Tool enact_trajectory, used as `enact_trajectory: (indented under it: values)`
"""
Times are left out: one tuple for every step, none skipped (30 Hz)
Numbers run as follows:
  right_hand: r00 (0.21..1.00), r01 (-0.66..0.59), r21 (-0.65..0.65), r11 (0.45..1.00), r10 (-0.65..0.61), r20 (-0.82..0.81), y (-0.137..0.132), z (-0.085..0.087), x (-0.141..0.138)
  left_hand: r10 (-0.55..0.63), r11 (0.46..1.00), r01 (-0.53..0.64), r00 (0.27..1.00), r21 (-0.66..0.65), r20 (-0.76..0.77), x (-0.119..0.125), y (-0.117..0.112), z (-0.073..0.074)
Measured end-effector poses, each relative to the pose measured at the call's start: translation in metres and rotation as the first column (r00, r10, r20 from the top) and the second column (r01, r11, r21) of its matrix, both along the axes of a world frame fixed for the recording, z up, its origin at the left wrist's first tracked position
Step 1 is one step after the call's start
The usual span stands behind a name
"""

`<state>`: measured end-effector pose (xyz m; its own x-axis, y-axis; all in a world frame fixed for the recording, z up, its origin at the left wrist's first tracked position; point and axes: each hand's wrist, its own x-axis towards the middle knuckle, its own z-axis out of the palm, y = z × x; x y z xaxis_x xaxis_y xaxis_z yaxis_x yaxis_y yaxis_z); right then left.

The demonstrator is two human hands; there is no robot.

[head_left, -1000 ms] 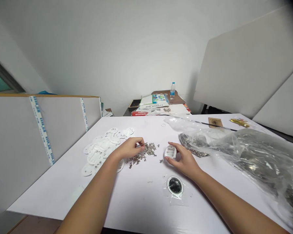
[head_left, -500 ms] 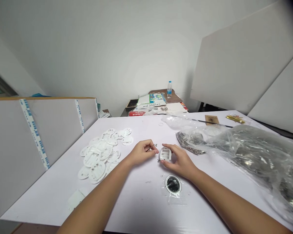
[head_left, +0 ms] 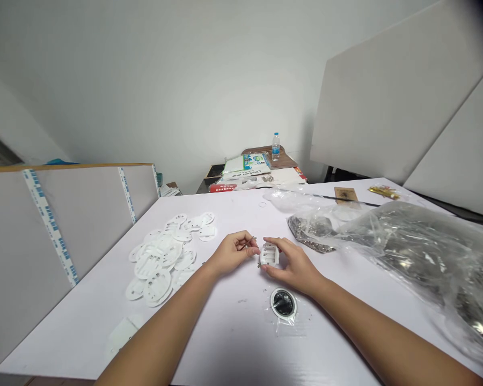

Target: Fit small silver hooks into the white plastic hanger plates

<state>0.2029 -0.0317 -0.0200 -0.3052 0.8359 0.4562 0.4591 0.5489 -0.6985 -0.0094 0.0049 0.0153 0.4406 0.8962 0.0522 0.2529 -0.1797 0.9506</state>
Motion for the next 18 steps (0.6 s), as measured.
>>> enact_trajectory:
  values:
    - [1.000,0.002,-0.001,1.000,-0.002,-0.001,-0.0002,0.0001,0.0000,0.009,1.000,-0.009,1.000,-0.021,0.010,-0.0001,0.0004,-0.0002]
    - [1.000,0.002,-0.001,1.000,-0.002,-0.002,-0.0003,0.0001,0.0000,0.017,0.999,-0.016,1.000,-0.038,0.022,-0.0004,0.0008,-0.0006]
    - [1.000,0.002,0.000,1.000,-0.002,-0.003,-0.0003,0.0001,0.0000,0.024,0.998,-0.022,0.999,-0.052,0.033,-0.0007,0.0013,-0.0011]
    - [1.000,0.002,0.000,1.000,-0.002,-0.003,-0.0003,0.0000,0.0001,0.027,0.998,-0.024,0.999,-0.061,0.045,-0.0011,0.0018,-0.0016]
    - [1.000,0.002,-0.001,1.000,-0.002,-0.002,-0.0003,-0.0002,0.0001,0.026,0.998,-0.022,0.998,-0.064,0.058,-0.0015,0.0023,-0.0022]
    - [1.000,0.002,-0.002,1.000,-0.002,0.000,-0.0003,-0.0003,0.0002,0.026,0.998,-0.021,0.997,-0.063,0.071,-0.0019,0.0028,-0.0026]
    - [1.000,0.002,-0.003,1.000,-0.002,0.003,-0.0002,-0.0005,0.0002,0.029,0.998,-0.024,0.996,-0.061,0.084,-0.0022,0.0031,-0.0030]
    - [1.000,0.003,-0.004,1.000,-0.003,0.005,-0.0001,-0.0008,0.0002,0.035,0.998,-0.029,0.995,-0.059,0.098,-0.0024,0.0034,-0.0032]
    - [1.000,0.004,-0.003,1.000,-0.004,0.006,0.0000,-0.0010,0.0001,0.043,0.998,-0.036,0.993,-0.058,0.112,-0.0025,0.0035,-0.0032]
    - [1.000,0.007,0.000,1.000,-0.007,0.006,0.0001,-0.0013,0.0001,0.052,0.997,-0.046,0.991,-0.056,0.122,-0.0025,0.0035,-0.0029]
    - [1.000,0.010,0.004,1.000,-0.010,0.006,0.0002,-0.0017,0.0000,0.061,0.997,-0.055,0.990,-0.054,0.126,-0.0024,0.0034,-0.0025]
    - [1.000,0.015,0.008,1.000,-0.015,0.007,0.0004,-0.0020,0.0000,0.066,0.997,-0.061,0.990,-0.047,0.123,-0.0023,0.0032,-0.0018]
    - [1.000,0.021,0.012,1.000,-0.021,0.008,0.0005,-0.0023,0.0000,0.070,0.997,-0.066,0.991,-0.033,0.114,-0.0020,0.0029,-0.0011]
    - [1.000,0.027,0.015,1.000,-0.027,0.010,0.0005,-0.0024,0.0001,0.070,0.997,-0.069,0.992,-0.017,0.101,-0.0016,0.0025,-0.0004]
    - [0.999,0.033,0.019,0.999,-0.033,0.013,0.0006,-0.0025,0.0002,0.066,0.998,-0.066,0.994,-0.004,0.082,-0.0010,0.0020,0.0001]
    - [0.999,0.038,0.022,0.999,-0.038,0.016,0.0005,-0.0025,0.0004,0.058,0.998,-0.058,0.996,0.004,0.060,-0.0002,0.0015,0.0004]
    - [0.999,0.041,0.026,0.999,-0.042,0.019,0.0005,-0.0023,0.0005,0.047,0.999,-0.048,0.998,0.010,0.040,0.0009,0.0009,0.0004]
    - [0.999,0.044,0.031,0.999,-0.045,0.021,0.0004,-0.0021,0.0007,0.036,0.999,-0.036,0.999,0.017,0.022,0.0021,0.0002,0.0000]
